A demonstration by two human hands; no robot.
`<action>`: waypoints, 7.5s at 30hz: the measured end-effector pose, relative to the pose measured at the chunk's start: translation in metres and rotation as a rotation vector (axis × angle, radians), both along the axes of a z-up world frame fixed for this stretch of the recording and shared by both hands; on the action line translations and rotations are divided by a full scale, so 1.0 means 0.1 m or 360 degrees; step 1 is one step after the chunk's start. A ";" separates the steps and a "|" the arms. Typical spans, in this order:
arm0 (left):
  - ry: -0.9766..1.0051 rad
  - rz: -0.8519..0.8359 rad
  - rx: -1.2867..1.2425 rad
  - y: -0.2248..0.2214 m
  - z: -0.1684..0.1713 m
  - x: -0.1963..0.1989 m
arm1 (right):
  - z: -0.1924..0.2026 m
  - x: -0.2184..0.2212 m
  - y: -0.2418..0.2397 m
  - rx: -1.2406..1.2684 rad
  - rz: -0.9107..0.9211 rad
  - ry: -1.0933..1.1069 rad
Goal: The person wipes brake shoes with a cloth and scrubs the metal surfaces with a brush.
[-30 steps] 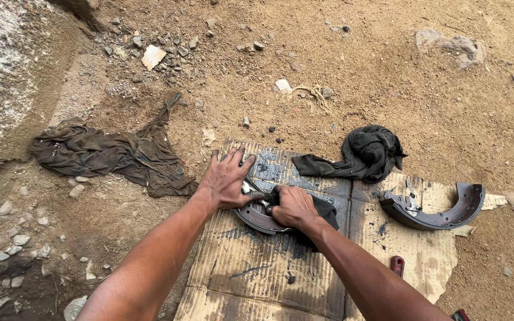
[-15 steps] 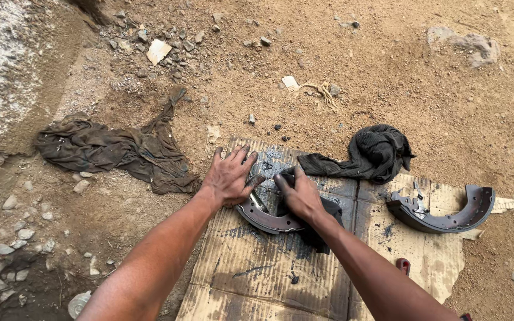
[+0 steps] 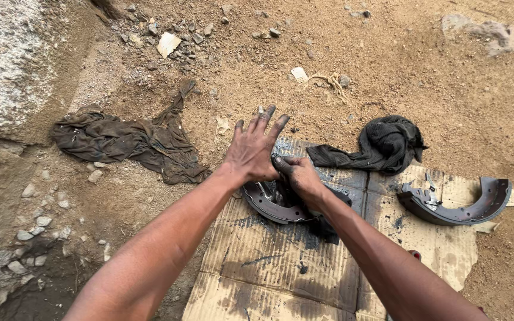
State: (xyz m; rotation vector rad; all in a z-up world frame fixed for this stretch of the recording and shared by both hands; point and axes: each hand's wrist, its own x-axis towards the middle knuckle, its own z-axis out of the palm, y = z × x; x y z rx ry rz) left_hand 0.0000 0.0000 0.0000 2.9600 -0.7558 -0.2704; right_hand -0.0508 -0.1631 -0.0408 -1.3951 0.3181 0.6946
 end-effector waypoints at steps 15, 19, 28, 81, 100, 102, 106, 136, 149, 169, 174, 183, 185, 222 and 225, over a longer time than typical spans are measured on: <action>0.0691 0.1138 -0.0105 0.76 -0.18 0.06 | 0.06 0.26 0.23 -0.0504 0.0316 -0.0295; 0.0606 0.1077 -0.0088 0.89 -0.31 0.09 | 0.06 0.22 0.53 -0.0714 0.0571 -0.0718; 0.0691 0.1176 -0.0148 0.89 -0.36 0.02 | -0.20 0.42 0.71 -0.0849 0.0218 -0.0546; 0.0635 0.0986 0.0035 0.65 -0.04 -0.03 | -0.38 0.98 0.60 -0.0994 -0.0239 -0.0388; 0.0636 0.0953 0.0003 0.68 -0.14 -0.06 | -0.29 0.75 0.71 -0.0670 -0.0602 -0.0024; 0.0646 0.0949 0.0010 0.69 -0.11 -0.08 | -0.35 0.67 0.69 -0.0669 -0.0455 -0.0420; 0.0627 0.0991 -0.0026 0.70 -0.10 -0.09 | -0.49 0.41 0.82 -0.0862 -0.0150 -0.0627; 0.0622 0.0996 0.0074 0.66 -0.07 -0.13 | -0.02 0.70 0.31 -0.1813 0.1476 -0.1129; 0.0647 0.1011 0.0073 0.64 -0.06 -0.13 | 0.33 0.27 0.39 -0.1554 0.1226 -0.1062; 0.0627 0.1039 0.0027 0.64 -0.07 -0.13 | -0.33 0.67 0.65 -0.1084 0.0473 -0.0732; 0.0588 0.0942 0.0067 0.62 -0.07 -0.12 | -0.15 1.13 0.01 -0.1155 0.0291 -0.0572; 0.0613 0.0983 0.0051 0.61 -0.06 -0.09 | -0.23 0.73 0.64 -0.1033 0.0323 -0.0808; 0.0730 0.1104 -0.0028 0.59 -0.07 -0.11 | -0.18 0.75 0.67 -0.1034 0.0326 -0.0591; 0.0777 0.1343 -0.0653 0.42 -0.75 -0.37 | 0.25 0.23 -1.06 -0.1496 0.0583 -0.0342; 0.0711 0.1502 -0.1027 0.57 -0.68 -0.29 | 0.42 0.06 -1.03 -0.1426 0.0557 -0.0354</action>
